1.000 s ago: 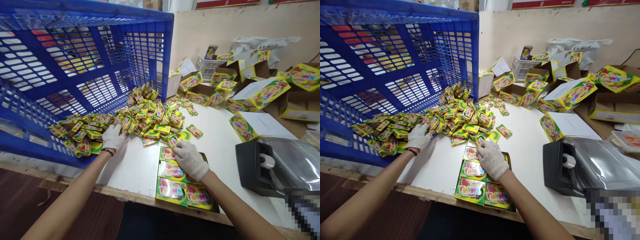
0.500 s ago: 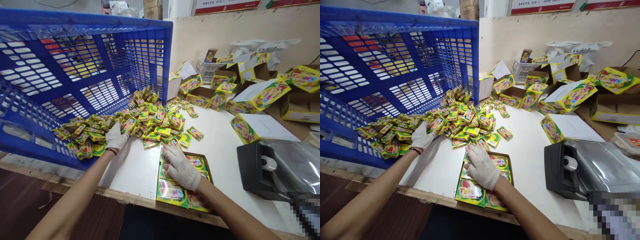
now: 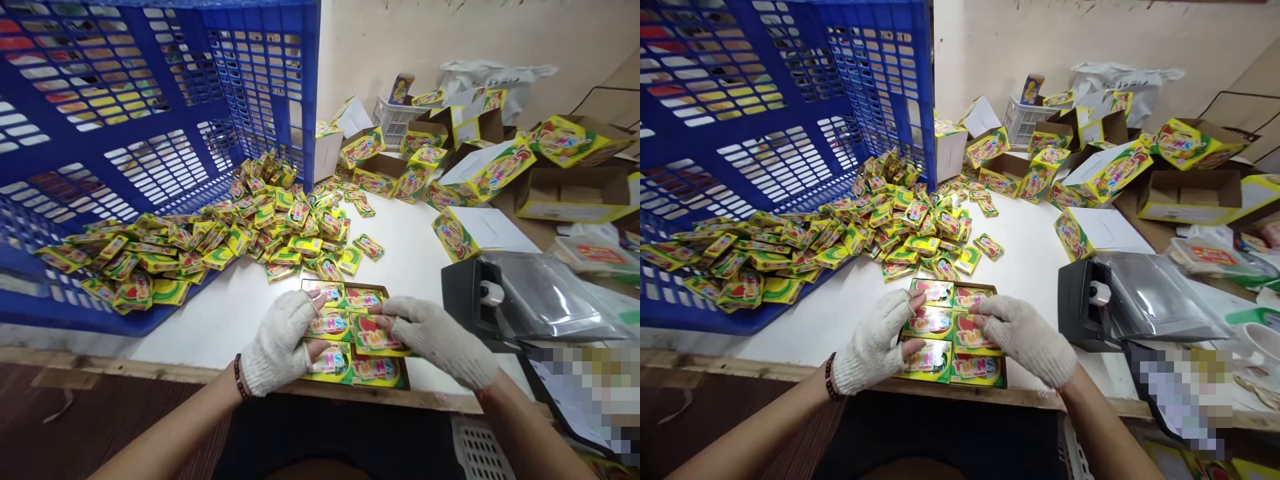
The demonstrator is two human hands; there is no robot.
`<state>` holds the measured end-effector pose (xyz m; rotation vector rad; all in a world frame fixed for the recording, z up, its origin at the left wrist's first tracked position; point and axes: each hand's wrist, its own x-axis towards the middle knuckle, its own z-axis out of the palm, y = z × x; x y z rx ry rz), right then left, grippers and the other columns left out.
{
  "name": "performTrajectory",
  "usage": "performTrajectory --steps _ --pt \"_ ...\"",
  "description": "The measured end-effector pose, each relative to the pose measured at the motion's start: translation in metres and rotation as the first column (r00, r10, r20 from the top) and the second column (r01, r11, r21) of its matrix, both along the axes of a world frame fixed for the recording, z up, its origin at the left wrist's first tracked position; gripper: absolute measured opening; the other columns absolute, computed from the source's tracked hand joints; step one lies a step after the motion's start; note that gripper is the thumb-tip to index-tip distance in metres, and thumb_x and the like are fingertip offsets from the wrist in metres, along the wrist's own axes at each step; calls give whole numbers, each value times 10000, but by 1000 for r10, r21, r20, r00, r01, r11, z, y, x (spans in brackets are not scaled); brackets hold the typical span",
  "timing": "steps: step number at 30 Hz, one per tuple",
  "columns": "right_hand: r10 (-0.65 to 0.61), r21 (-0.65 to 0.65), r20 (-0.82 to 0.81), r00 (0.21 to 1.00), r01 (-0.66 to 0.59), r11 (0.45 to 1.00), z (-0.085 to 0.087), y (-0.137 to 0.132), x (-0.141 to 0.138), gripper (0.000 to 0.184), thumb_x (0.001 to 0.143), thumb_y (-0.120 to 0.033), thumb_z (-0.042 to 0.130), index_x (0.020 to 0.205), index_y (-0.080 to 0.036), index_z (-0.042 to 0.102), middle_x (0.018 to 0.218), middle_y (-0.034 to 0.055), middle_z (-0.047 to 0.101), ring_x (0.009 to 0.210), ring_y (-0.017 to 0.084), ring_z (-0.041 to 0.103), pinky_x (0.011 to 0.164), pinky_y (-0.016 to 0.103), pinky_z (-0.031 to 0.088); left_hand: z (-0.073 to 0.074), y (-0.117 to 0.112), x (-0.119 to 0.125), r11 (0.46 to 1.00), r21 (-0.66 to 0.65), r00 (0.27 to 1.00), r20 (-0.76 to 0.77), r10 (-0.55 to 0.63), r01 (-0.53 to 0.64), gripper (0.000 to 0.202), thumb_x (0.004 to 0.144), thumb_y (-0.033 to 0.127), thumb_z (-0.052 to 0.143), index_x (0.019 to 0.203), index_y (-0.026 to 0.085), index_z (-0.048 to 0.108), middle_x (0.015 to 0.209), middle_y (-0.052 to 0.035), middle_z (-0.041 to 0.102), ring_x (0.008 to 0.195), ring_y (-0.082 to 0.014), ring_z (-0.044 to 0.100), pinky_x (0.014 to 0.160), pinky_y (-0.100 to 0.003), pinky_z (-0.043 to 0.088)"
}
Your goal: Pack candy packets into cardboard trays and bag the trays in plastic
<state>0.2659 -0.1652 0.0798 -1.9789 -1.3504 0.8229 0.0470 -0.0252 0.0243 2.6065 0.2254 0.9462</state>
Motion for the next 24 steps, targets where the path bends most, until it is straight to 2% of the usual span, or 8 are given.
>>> performTrajectory --steps 2,4,6,8,12,15,18,24 --pt "-37 43 74 997 34 999 -20 -15 -2 278 863 -368 528 901 -216 757 839 38 737 682 183 671 573 279 539 -10 11 -2 994 -61 996 -12 92 -93 501 905 311 530 1386 230 417 1315 -120 548 1242 -250 513 1034 -416 444" --pt "-49 150 193 980 20 989 -40 -22 -10 267 883 -347 506 838 -227 741 817 41 727 736 196 664 642 310 538 -17 32 -1 954 -89 951 -146 272 -286 379 915 273 470 1288 213 500 1267 -104 570 1212 -232 529 1021 -382 448" --pt "-81 275 347 935 -19 961 -55 -23 -19 267 901 -320 493 794 -218 715 829 57 717 786 212 650 720 354 520 -21 59 4 883 -42 836 -346 426 -468 299 886 265 479 1160 184 567 1157 -103 603 1118 -240 565 959 -371 470" --pt "-106 339 471 876 -68 938 -62 -22 -27 252 909 -271 481 778 -203 685 848 71 705 803 225 634 762 395 501 -26 85 10 832 23 724 -482 495 -554 250 829 289 542 1045 177 600 1060 -106 611 1028 -267 582 881 -387 481" --pt "-95 323 584 806 -124 938 -62 -22 -34 202 906 -177 464 832 -187 652 934 96 686 921 257 620 857 443 503 -40 109 16 803 58 656 -542 525 -594 301 763 312 606 1039 193 590 1088 -113 578 986 -281 575 809 -378 471" --pt "-124 376 561 818 -119 919 -64 -25 -34 214 916 -143 436 934 -181 645 1074 116 674 1090 256 590 971 436 491 -50 107 13 803 79 643 -554 528 -591 316 774 324 589 1065 203 579 1137 -119 548 1039 -287 548 852 -382 452" --pt "-163 400 540 826 -81 913 -69 -25 -38 247 921 -126 412 988 -175 646 1128 121 671 1144 250 582 999 428 492 -53 102 10 811 104 643 -555 528 -576 271 765 368 600 991 219 591 1143 -115 538 1108 -320 508 914 -422 418" --pt "18 125 686 727 -142 982 -71 -19 -56 407 899 -152 482 1290 -110 587 1346 182 581 1273 376 494 1062 616 360 -48 106 13 797 78 650 -534 541 -599 160 763 329 599 859 210 551 1007 -90 588 972 -268 561 833 -377 432"
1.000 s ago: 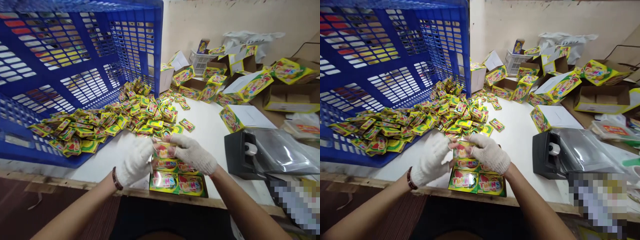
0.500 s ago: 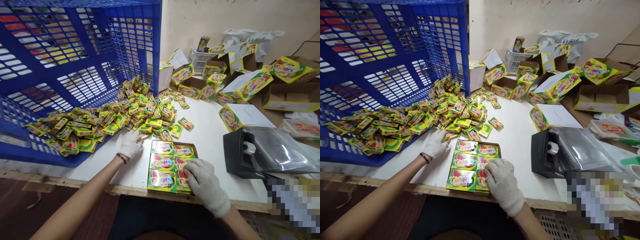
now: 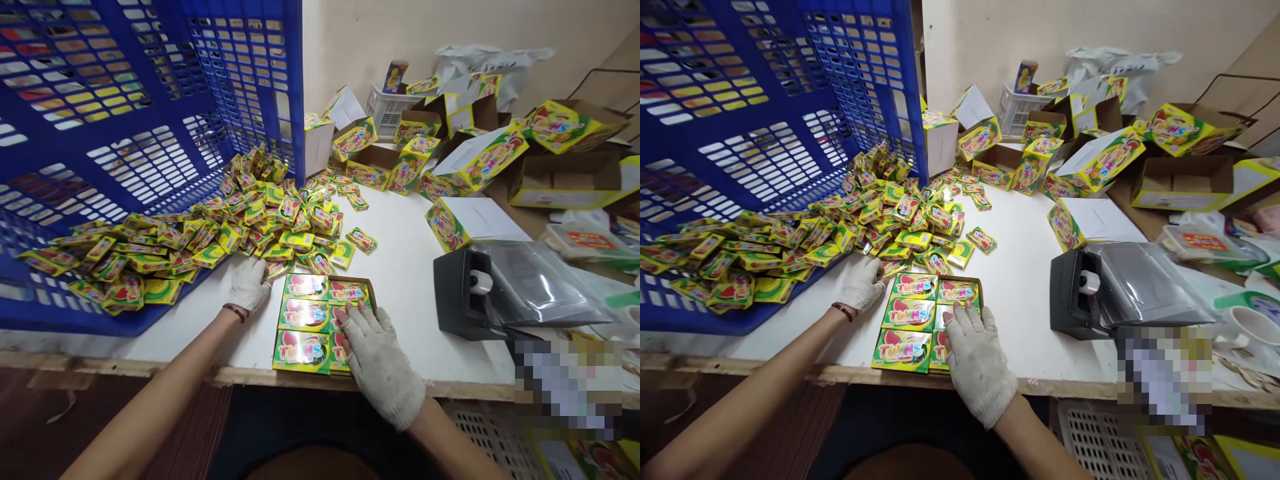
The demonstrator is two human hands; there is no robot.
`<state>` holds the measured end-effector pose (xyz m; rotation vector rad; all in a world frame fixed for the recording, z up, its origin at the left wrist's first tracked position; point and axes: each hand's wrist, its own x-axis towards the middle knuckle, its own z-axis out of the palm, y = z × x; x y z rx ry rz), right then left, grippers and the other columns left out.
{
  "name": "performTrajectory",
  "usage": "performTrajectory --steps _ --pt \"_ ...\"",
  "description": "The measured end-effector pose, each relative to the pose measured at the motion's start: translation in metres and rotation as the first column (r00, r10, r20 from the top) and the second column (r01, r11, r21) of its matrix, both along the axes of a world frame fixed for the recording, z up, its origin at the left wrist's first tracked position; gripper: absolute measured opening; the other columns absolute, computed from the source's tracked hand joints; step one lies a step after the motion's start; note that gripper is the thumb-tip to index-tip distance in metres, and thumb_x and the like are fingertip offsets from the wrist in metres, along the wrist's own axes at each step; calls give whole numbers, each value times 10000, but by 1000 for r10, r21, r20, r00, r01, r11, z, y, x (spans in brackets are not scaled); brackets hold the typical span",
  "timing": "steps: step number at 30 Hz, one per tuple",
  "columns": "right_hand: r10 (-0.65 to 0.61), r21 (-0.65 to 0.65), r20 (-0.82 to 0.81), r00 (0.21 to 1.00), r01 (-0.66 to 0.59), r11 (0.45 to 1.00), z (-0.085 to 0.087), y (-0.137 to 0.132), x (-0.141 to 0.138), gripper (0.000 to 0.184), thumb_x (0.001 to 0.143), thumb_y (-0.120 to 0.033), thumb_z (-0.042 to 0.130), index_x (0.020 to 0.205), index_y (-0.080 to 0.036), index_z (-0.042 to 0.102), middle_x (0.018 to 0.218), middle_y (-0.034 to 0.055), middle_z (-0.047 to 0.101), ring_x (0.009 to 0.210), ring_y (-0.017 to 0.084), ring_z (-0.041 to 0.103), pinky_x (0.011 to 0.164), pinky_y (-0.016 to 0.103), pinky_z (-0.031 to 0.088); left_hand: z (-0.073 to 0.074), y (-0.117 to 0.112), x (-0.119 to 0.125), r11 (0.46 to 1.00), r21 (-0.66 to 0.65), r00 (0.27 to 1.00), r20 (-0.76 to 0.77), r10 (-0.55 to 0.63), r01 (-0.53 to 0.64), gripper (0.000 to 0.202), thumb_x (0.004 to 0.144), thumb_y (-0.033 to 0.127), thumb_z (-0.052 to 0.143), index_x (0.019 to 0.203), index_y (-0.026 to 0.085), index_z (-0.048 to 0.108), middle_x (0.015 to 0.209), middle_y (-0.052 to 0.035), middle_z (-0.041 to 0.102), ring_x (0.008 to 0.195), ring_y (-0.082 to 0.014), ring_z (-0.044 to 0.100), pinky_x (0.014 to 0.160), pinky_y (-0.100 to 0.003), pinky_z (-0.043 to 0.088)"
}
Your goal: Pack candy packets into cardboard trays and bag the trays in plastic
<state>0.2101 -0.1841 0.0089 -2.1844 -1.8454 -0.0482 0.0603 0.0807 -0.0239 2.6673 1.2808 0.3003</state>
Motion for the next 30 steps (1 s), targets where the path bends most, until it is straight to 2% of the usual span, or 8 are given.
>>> performTrajectory --steps 6,9,14,17,20,22,25,30 --pt "144 -173 -126 981 -165 971 20 -7 12 467 885 -259 559 1336 -140 566 1413 172 524 1309 409 450 1051 724 272 0 -15 -30 992 -49 966 226 128 -120 335 740 438 626 925 183 511 883 -48 590 823 -214 588 733 -347 481" --pt "150 -145 -278 949 -196 970 33 -2 25 353 856 -330 600 1169 -188 683 1337 150 597 1278 418 479 1030 725 307 14 -38 -47 992 -113 821 560 116 -64 405 755 429 640 1040 184 487 958 -48 584 855 -198 606 782 -365 518" --pt "156 292 -603 782 35 956 53 41 35 486 921 -361 530 1384 -215 501 1380 115 553 1215 246 561 1000 421 483 70 -77 -32 942 56 704 649 -287 332 339 811 335 664 1109 223 546 1123 -70 579 1077 -227 582 969 -421 480" --pt "271 350 -608 746 -54 935 65 66 37 484 884 -345 596 1347 -210 547 1247 92 626 1099 222 607 921 360 506 86 -93 -9 871 79 642 644 -416 485 341 836 332 660 1150 235 567 1177 -72 591 1151 -230 569 1015 -414 465" --pt "221 201 -555 802 -128 971 67 72 43 266 866 -274 607 1101 -201 708 971 55 686 905 194 633 808 316 506 75 -94 2 847 -8 645 653 -398 531 587 838 381 665 1361 254 430 1292 -92 576 1216 -236 550 1038 -412 462" --pt "115 116 -531 840 -62 991 59 65 48 212 867 -244 590 1017 -187 730 924 56 681 843 186 628 754 303 494 60 -83 2 883 -42 696 633 -338 467 634 860 410 625 1418 246 372 1347 -102 554 1245 -246 533 1050 -424 453" --pt "9 56 -483 875 21 998 36 51 54 207 897 -238 530 906 -183 729 838 55 674 775 186 613 703 305 470 41 -51 -2 968 15 815 535 -221 252 444 896 391 540 1293 193 506 1244 -103 609 1165 -242 577 1008 -404 475" --pt "139 153 -376 916 -87 984 10 37 45 297 928 -262 476 694 -194 647 746 47 647 754 195 587 722 324 446 29 -1 9 988 70 946 288 -149 135 203 845 242 525 1012 175 620 1001 -79 636 985 -219 614 893 -338 507"
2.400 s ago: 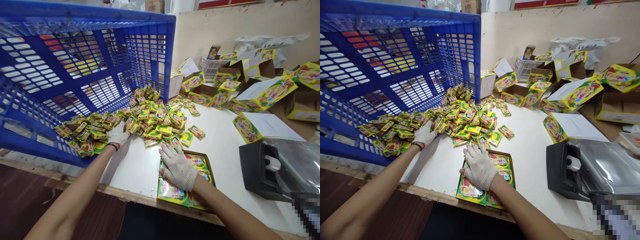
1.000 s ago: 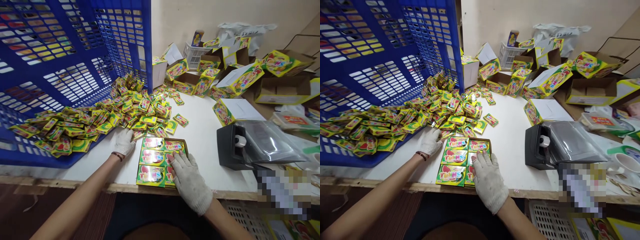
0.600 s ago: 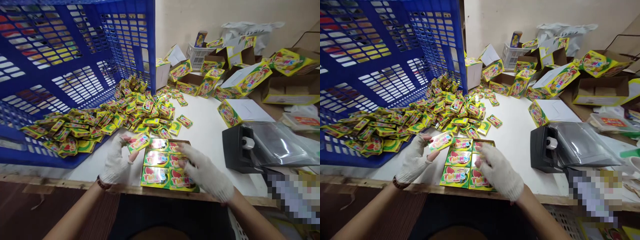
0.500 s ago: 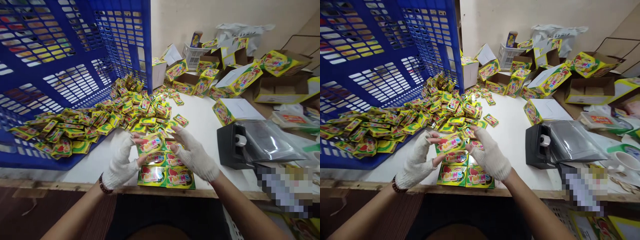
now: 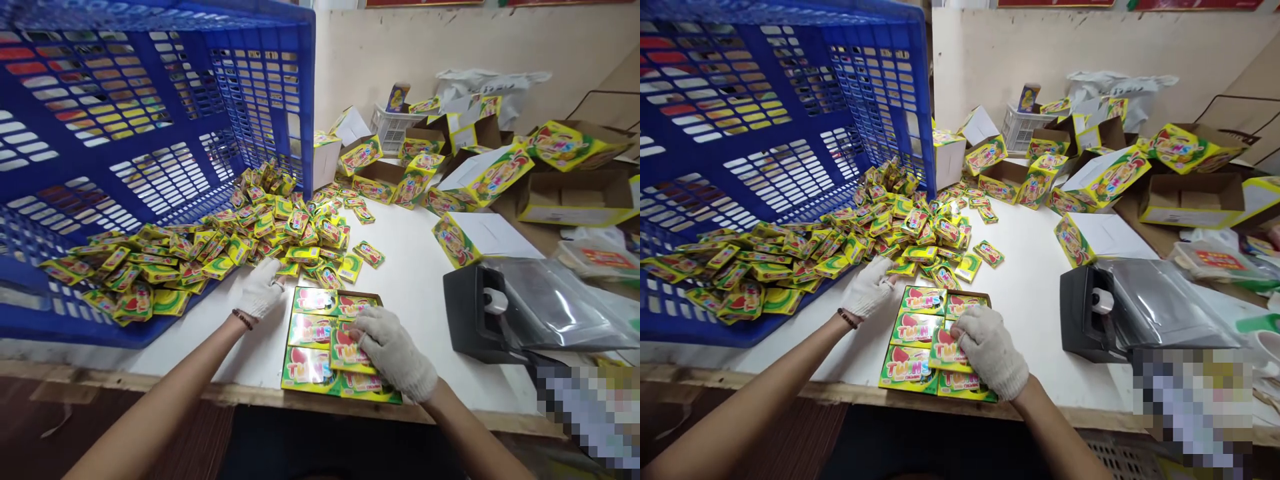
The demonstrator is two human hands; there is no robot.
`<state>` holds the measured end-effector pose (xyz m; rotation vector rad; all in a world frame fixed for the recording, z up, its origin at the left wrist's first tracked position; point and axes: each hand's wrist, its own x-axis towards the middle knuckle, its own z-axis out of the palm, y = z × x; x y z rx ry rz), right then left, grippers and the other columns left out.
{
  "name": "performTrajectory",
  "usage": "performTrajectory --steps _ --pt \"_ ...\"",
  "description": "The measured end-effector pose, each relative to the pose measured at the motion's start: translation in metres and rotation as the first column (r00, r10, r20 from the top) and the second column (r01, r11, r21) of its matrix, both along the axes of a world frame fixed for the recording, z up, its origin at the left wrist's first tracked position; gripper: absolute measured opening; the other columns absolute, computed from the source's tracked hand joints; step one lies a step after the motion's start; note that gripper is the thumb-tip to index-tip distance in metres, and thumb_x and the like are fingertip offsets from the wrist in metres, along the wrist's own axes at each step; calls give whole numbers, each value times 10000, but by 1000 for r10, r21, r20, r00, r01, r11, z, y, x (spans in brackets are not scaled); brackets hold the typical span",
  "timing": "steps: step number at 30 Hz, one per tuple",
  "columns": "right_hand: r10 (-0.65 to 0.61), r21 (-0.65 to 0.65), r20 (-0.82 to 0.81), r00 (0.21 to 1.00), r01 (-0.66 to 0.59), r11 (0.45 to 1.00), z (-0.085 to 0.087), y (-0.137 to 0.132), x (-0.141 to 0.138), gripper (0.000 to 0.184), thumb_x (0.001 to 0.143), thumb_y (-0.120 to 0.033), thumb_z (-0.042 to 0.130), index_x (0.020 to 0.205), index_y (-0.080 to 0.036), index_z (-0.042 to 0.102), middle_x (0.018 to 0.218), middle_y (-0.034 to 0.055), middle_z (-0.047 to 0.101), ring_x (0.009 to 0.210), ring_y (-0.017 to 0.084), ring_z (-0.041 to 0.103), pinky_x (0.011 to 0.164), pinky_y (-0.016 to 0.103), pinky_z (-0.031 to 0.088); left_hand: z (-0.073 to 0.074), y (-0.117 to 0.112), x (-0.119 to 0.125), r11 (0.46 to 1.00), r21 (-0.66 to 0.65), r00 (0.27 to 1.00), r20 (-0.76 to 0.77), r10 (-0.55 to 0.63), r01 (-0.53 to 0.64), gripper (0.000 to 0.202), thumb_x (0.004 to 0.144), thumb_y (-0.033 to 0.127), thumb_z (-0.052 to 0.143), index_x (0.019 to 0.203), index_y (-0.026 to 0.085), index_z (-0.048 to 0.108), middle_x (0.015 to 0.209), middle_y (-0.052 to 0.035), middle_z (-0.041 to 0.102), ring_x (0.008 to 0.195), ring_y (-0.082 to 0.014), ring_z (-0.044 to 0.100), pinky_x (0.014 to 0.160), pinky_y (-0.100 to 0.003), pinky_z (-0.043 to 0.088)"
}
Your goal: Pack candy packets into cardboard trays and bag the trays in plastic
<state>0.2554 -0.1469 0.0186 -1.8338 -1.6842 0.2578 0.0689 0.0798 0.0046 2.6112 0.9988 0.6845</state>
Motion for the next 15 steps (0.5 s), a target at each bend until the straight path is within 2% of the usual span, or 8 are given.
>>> performTrajectory --steps 5,8,12,15 --pt "-12 53 44 999 9 999 3 -9 -16 222 941 -295 468 904 -193 661 841 62 682 800 208 611 740 337 453 -2 21 35 998 51 994 -103 -26 31 318 791 236 572 1106 198 601 1112 -99 594 1051 -252 566 895 -366 472" --pt "10 45 52 999 -12 999 8 -10 -18 253 948 -350 466 920 -199 667 840 61 686 789 215 613 742 348 453 -3 29 54 995 55 983 -171 -70 81 290 749 202 593 1036 220 631 1064 -97 615 1029 -274 561 877 -400 446" --pt "-75 -20 -88 993 73 997 16 -2 6 255 941 -334 449 911 -204 666 832 41 685 774 188 620 707 306 459 -3 36 61 997 30 981 -182 -61 68 164 750 168 559 891 197 636 939 -110 643 993 -293 572 865 -423 427" --pt "-98 -86 26 995 100 991 18 8 24 205 909 -293 501 889 -198 681 836 44 697 792 194 619 746 318 436 2 33 52 1000 -10 993 -120 -24 23 156 782 206 538 910 185 625 929 -113 655 969 -289 592 859 -411 440"
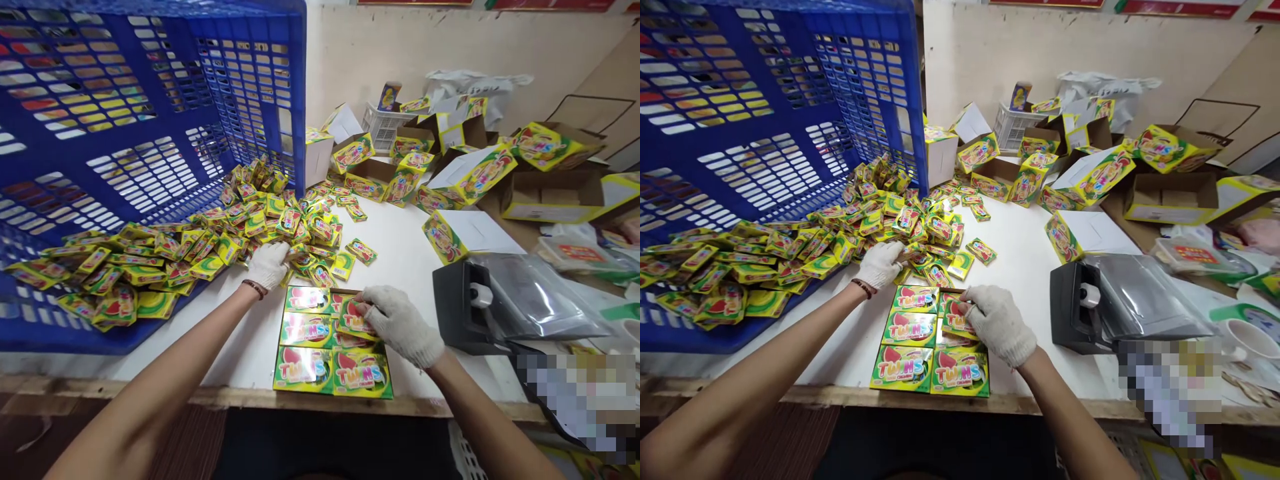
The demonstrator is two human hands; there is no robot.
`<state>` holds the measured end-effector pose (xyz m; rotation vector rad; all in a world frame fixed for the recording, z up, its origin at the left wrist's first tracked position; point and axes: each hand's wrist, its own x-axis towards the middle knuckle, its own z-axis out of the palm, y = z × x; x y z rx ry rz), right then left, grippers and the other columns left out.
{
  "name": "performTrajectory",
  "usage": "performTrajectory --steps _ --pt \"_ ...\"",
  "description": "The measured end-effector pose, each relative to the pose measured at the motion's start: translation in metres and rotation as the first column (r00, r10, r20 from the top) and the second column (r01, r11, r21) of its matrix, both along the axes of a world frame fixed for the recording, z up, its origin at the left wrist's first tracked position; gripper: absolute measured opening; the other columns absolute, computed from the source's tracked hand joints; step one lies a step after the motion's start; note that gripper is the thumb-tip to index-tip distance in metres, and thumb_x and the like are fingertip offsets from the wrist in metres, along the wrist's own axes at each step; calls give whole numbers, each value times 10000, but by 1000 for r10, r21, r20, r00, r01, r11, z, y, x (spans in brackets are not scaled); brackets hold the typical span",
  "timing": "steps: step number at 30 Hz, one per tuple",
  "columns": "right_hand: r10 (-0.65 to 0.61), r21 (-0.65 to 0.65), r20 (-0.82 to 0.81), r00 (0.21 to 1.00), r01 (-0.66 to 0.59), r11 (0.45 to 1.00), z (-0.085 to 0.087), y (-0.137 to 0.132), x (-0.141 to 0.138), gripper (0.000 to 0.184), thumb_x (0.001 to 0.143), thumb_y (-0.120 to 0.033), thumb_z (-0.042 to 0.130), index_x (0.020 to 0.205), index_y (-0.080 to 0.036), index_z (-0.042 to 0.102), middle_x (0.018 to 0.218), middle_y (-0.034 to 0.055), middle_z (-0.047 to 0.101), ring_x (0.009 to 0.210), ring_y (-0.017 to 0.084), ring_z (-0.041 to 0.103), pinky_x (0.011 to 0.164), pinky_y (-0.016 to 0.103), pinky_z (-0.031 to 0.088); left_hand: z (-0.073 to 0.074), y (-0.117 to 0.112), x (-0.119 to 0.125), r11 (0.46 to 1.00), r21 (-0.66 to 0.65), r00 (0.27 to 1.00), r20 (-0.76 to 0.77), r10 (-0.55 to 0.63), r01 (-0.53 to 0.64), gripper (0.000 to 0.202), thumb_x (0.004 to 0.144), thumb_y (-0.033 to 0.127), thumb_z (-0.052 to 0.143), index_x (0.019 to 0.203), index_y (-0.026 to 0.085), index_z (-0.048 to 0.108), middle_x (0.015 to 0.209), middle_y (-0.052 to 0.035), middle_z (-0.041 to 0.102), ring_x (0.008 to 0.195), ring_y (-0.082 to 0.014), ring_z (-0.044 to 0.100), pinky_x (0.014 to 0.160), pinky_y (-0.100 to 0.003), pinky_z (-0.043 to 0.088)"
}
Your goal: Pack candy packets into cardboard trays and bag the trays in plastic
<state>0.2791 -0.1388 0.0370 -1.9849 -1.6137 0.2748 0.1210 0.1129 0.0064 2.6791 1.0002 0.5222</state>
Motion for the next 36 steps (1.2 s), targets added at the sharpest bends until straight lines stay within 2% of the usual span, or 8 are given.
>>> performTrajectory --steps 5,8,11,16,18,22,28,36 --pt "79 -67 209 975 -66 996 -13 10 -16 210 909 -223 526 759 -180 665 848 59 678 828 189 585 804 325 397 18 -32 -23 983 -181 961 274 31 20 385 944 332 357 1248 153 508 1175 -113 645 1079 -212 613 918 -331 489" --pt "83 -88 285 955 -61 994 -19 10 -27 172 899 -203 541 779 -167 658 871 74 669 854 204 570 813 340 395 27 -60 -34 861 -450 833 551 58 238 455 929 440 452 1287 167 522 1252 -93 640 1153 -217 595 970 -331 490" --pt "159 -99 205 966 -141 985 -16 9 -22 178 893 -212 545 745 -177 637 828 65 659 826 201 573 793 338 424 35 -82 -39 774 -562 821 563 97 293 471 888 495 537 1223 171 610 1205 -81 676 1125 -236 615 953 -359 511" --pt "-31 233 -245 969 90 968 2 14 -7 223 931 -268 454 1077 -185 601 998 81 670 882 187 631 791 332 508 49 -101 -26 878 -361 898 413 -153 315 284 901 349 528 1086 206 689 1077 -51 717 1014 -216 643 927 -368 505" --pt "22 304 -324 946 82 949 8 20 -5 322 913 -290 487 1209 -184 557 1128 97 657 983 196 634 857 346 513 52 -106 -13 873 -303 884 395 -250 382 238 898 309 526 1052 207 675 1019 -42 712 957 -202 646 863 -341 514" --pt "40 228 -266 963 23 973 7 31 7 249 875 -281 515 1047 -186 669 1047 80 693 995 205 634 886 345 507 47 -104 7 923 -224 924 298 -242 314 238 890 331 547 1064 186 619 970 -56 684 916 -207 636 801 -326 497" --pt "-77 199 -189 979 115 973 -30 33 17 214 870 -269 510 900 -173 699 964 88 699 931 207 643 860 355 522 26 -88 -5 961 -93 955 -121 -272 262 241 943 350 437 876 204 616 845 -50 656 808 -211 605 717 -322 440" --pt "-75 80 146 986 64 995 -39 21 -9 312 929 -191 441 1148 -144 657 1165 133 658 1120 263 566 1022 445 439 17 -102 -19 932 -54 933 27 -358 359 383 912 436 500 1198 200 593 1058 -89 645 1005 -252 573 859 -386 446"
